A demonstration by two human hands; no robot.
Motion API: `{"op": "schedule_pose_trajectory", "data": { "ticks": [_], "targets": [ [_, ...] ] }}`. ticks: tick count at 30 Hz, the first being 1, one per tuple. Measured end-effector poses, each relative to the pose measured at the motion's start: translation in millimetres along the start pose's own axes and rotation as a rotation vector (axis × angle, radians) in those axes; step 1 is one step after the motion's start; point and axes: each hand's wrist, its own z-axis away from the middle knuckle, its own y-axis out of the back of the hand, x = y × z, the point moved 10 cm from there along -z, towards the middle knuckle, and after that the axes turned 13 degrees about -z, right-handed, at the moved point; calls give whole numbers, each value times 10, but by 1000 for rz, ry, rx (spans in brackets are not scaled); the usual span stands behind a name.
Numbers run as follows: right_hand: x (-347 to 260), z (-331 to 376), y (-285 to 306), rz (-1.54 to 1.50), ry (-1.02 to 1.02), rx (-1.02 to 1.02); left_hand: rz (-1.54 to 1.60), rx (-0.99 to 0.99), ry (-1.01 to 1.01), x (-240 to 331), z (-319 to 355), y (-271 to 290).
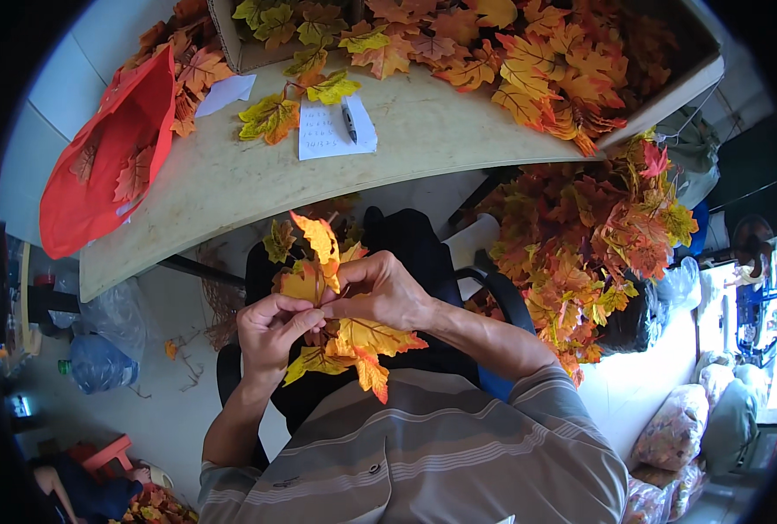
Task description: Manually threading artificial maple leaves onto a plastic or wire stem to create a garland.
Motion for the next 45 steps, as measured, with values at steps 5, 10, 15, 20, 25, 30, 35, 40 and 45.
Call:
{"op": "schedule_pose_trajectory", "data": {
  "ticks": [5, 10, 15, 20, 25, 30, 35, 40, 45],
  "targets": [
    [103, -6, -6, -66, -22, -50, 51, -25, 26, 2, -6, -31],
    [196, 42, 32, -100, -78, 7, 99, -86, 109, -64, 4, -107],
    [42, 94, 8, 230, 225, -76, 38, -88, 4, -14, -80, -163],
    [205, 67, -140, 177, 255, -254, -198, -127, -189, 133, -104, -121],
    [315, 92, -228, 38, 69, -239, -126, -235, -145, 165, -77, -194],
    [325, 100, -294, -40, 48, -268, 56, -289, 19, 127, -25, -188],
    [365, 101, -231, -150, -15, -199, 357, -267, 71, 146, -3, -185],
    [749, 197, -301, -368, -239, -347, 462, -324, 137, 81, 54, -304],
    [516, 181, -243, -375, -145, -280, 242, -333, 22, 123, 23, -315]
  ]
}}
